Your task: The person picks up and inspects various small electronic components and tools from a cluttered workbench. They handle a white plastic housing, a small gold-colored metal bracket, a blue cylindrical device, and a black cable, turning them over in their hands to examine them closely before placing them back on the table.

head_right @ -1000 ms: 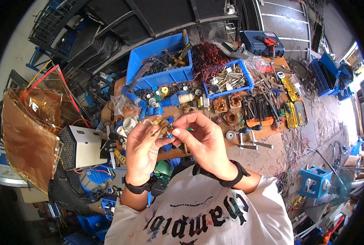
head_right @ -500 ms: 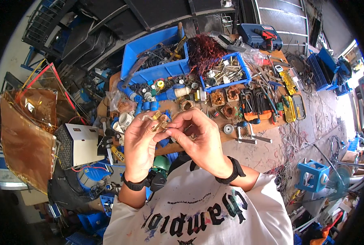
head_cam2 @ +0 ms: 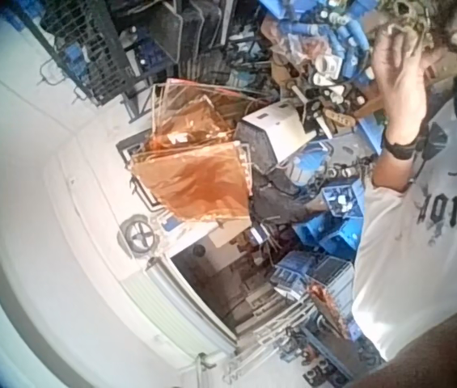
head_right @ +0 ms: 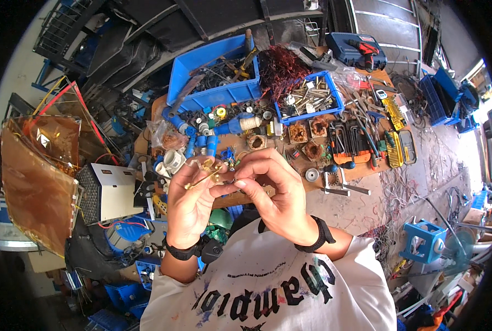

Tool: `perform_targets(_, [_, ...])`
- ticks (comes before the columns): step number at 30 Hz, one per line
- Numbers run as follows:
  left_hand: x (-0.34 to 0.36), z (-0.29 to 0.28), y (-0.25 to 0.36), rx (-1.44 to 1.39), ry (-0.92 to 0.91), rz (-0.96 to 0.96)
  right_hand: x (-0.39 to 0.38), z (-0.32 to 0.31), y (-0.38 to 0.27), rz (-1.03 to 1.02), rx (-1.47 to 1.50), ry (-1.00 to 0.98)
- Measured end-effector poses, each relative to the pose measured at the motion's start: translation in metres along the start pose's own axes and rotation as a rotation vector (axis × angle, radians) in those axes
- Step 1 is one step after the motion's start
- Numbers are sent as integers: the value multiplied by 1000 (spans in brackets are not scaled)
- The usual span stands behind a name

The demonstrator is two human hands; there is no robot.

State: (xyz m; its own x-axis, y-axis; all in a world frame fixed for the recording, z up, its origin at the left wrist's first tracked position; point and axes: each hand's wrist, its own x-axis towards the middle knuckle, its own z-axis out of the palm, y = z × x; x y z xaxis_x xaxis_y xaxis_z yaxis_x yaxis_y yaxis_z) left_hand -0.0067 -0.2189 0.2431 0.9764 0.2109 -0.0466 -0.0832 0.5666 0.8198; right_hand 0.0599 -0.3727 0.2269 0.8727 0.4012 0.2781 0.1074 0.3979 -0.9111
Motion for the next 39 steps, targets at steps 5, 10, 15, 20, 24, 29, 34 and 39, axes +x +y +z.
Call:
perform_targets(5, [-3,-5,-1,-233,-99,-121,-5,-4,-8,11,-63,-19])
perform_targets(10, [-3,9,1,-227,-125,-100,-6,-6,-10,-86,-68,-51])
perform_targets(15, [-5,18,-3,-87,-41,-20,-9,-7,-13,-106,-147,-51])
perform_targets(20, [-7,16,-5,9,-61,26,-11,-8,-15,-85,-151,-48])
perform_targets(24, [-8,18,-5,62,-80,68,-14,-5,-18,-17,-58,-13])
perform_targets(29, [-10,15,-8,216,-54,145,-16,-4,-18,62,0,-4])
perform_targets(34, [-10,19,-9,329,-65,287,-17,-1,-14,84,145,20])
perform_targets(39, [-14,19,-9,232,-10,195,-20,-2,-11,108,149,-9])
